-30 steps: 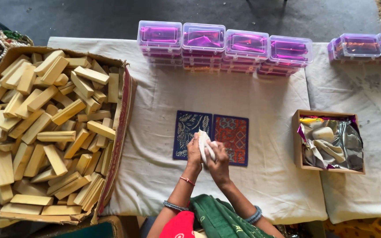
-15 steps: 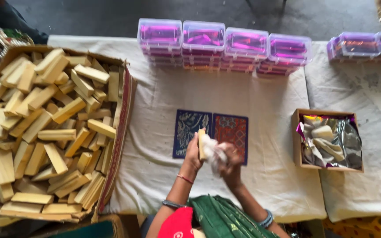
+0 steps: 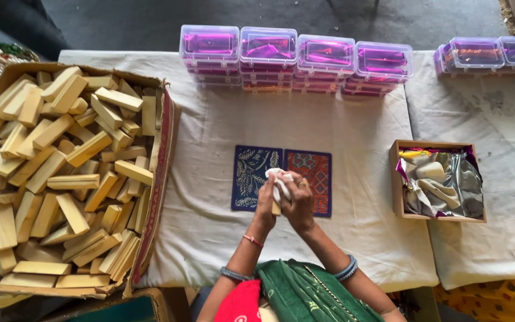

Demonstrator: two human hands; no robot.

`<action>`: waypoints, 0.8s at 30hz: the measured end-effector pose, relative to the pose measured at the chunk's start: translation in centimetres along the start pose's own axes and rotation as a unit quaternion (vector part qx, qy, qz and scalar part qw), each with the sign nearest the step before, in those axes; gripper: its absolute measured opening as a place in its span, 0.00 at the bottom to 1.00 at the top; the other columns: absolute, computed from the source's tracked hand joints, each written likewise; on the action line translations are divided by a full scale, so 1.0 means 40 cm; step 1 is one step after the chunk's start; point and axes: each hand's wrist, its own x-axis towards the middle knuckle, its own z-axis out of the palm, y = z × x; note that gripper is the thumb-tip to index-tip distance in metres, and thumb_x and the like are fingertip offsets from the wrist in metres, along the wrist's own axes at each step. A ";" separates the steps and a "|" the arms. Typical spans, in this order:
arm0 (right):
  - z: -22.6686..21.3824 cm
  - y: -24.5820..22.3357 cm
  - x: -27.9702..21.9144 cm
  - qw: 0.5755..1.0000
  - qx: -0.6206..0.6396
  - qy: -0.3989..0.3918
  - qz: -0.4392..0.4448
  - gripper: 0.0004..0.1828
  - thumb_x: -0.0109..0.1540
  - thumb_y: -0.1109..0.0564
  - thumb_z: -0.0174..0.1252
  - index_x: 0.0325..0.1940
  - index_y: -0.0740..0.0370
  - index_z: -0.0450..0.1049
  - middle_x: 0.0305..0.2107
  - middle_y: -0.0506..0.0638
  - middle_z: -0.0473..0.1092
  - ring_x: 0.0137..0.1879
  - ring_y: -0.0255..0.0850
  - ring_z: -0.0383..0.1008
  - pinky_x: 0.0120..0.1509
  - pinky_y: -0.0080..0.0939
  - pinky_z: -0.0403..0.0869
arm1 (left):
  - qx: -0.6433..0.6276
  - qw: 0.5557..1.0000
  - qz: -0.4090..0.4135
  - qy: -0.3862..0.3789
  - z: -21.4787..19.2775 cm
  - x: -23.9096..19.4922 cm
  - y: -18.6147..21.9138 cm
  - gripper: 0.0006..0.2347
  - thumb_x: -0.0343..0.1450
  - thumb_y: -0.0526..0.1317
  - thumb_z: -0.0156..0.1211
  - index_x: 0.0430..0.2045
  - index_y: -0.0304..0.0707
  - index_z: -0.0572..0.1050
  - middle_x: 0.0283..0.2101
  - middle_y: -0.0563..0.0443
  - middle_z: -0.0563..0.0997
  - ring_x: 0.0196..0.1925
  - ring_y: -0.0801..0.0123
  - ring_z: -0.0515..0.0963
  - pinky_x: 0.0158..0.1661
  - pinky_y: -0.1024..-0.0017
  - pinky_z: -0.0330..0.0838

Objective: The person wipes small wooden blocks with a white cloth and then wraps them in shiny purple foil. They place the wrapped blocks on a patterned mat on the table.

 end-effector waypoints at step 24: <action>-0.087 -0.007 0.045 0.999 0.043 0.014 0.028 0.15 0.60 0.60 0.60 0.50 0.67 0.78 0.47 0.58 0.74 0.50 0.47 0.77 0.54 0.48 0.75 | 0.336 0.941 0.015 -0.026 -0.027 0.015 -0.030 0.33 0.76 0.67 0.37 0.27 0.34 0.78 0.20 0.54 0.75 0.18 0.79 0.73 0.16 0.77 0.64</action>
